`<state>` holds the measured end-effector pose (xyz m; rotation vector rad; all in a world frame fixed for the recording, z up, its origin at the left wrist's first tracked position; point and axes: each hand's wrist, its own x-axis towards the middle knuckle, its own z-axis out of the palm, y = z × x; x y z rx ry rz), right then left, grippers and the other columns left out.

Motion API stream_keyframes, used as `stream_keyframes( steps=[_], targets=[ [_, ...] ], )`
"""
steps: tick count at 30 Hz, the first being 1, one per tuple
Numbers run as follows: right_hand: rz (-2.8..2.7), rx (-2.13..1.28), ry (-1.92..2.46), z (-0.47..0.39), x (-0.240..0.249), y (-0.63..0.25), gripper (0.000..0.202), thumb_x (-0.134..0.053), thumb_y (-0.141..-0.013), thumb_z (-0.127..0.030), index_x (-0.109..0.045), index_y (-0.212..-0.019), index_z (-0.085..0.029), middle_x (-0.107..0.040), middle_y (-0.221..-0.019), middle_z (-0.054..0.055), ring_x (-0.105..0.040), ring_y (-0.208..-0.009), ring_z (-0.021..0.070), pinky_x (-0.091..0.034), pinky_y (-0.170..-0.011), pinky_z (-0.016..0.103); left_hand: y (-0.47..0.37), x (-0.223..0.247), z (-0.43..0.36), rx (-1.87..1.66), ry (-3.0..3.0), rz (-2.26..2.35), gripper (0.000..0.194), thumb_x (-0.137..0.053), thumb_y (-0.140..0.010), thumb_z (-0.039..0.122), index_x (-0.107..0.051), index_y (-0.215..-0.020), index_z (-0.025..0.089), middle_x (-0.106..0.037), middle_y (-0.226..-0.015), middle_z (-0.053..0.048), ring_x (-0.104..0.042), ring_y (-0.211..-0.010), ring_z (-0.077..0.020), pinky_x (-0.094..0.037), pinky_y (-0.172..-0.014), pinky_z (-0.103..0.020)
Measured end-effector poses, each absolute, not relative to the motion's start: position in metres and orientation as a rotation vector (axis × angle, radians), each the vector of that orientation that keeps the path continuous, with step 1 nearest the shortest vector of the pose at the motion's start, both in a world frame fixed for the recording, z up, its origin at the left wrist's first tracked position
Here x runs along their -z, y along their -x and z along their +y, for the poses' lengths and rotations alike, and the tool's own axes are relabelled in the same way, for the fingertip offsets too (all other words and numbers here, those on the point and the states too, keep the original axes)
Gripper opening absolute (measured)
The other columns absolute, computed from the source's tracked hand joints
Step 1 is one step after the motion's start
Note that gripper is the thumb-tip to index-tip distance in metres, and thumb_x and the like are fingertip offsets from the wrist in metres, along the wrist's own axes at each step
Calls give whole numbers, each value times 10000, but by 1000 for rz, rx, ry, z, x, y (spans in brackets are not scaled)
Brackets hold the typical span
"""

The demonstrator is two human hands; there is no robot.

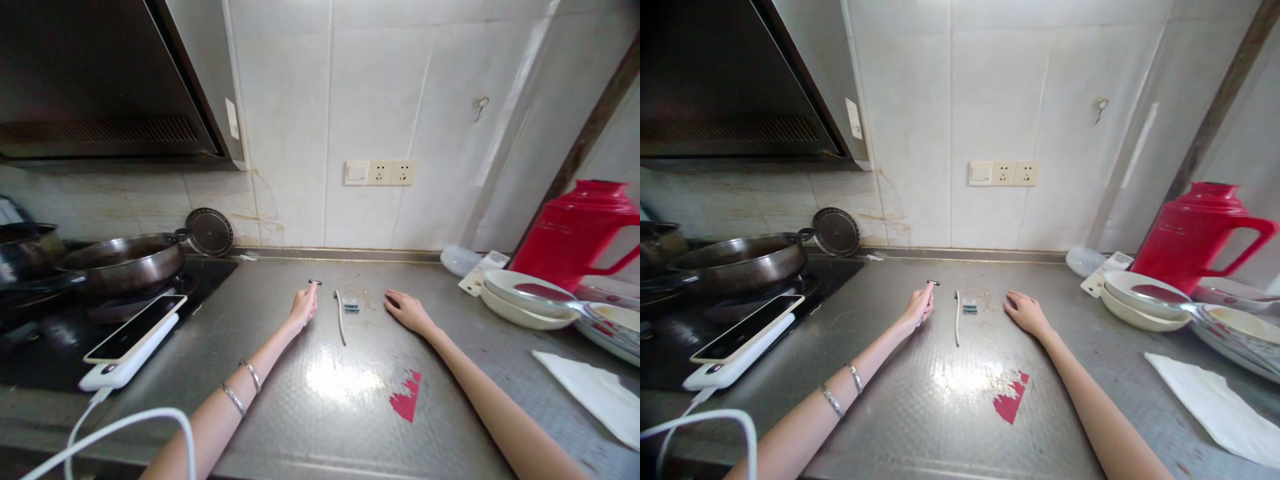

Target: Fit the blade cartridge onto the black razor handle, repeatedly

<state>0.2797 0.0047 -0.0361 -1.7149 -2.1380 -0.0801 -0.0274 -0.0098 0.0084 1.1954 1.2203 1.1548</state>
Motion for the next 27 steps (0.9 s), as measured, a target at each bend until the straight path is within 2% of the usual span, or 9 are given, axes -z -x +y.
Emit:
stream_keyframes(
  steps=[7, 11, 13, 16, 18, 21, 27],
  targets=[
    [-2090, 23, 1663, 8, 43, -285, 405, -421, -821, -385, -618, -1111, -182, -530, -1266, 114, -491, -1157, 240, -356, -975, 375, 22, -6, -16, -1161, -1299, 1095, 482, -388, -777, 602, -346, -509, 203, -274, -308, 88, -218, -239, -39, -147, -277, -171],
    [-1928, -33, 1457, 10, 35, -290, 355, -462, -797, -361, -658, -1024, -171, -498, -1294, 127, -498, -1150, 236, -361, -981, 367, 22, -5, -19, -1153, -1300, 1064, 480, -399, -757, 620, -351, -524, 203, -277, -313, 92, -226, -242, -40, -158, -279, -171],
    [-1784, -86, 1358, 9, 22, -286, 342, -486, -784, -388, -672, -982, -179, -556, -1229, 122, -522, -1119, 241, -373, -971, 383, 21, -5, -21, -1154, -1293, 1052, 481, -399, -751, 626, -355, -527, 203, -279, -314, 92, -230, -243, -42, -161, -279, -172],
    [-1629, -393, 1249, 4, -4, -260, 380, -503, -778, -457, -675, -960, -172, -680, -984, 112, -620, -933, 237, -456, -857, 386, 20, -6, -23, -1166, -1301, 1047, 494, -390, -751, 632, -352, -510, 202, -279, -309, 87, -230, -244, -44, -160, -279, -174],
    [-1602, -672, 1143, -1, -20, -233, 446, -515, -769, -490, -656, -1009, -141, -704, -850, 107, -650, -818, 228, -485, -783, 373, 18, -7, -26, -1159, -1302, 1056, 501, -379, -759, 629, -344, -498, 203, -275, -304, 84, -223, -244, -43, -166, -282, -176],
    [-1569, -949, 1066, -10, -37, -188, 481, -543, -751, -510, -641, -1043, -141, -709, -859, 105, -648, -857, 223, -468, -807, 354, 16, -10, -31, -1135, -1300, 1066, 495, -359, -778, 615, -342, -504, 204, -277, -308, 84, -226, -249, -45, -180, -290, -179],
    [-1502, -1369, 1070, -16, -44, -131, 463, -475, -798, -515, -627, -1078, -178, -697, -955, 102, -628, -959, 206, -429, -858, 337, 11, -12, -39, -1110, -1322, 1045, 491, -344, -786, 615, -343, -513, 206, -282, -309, 81, -246, -245, -54, -179, -290, -194]
  ],
)
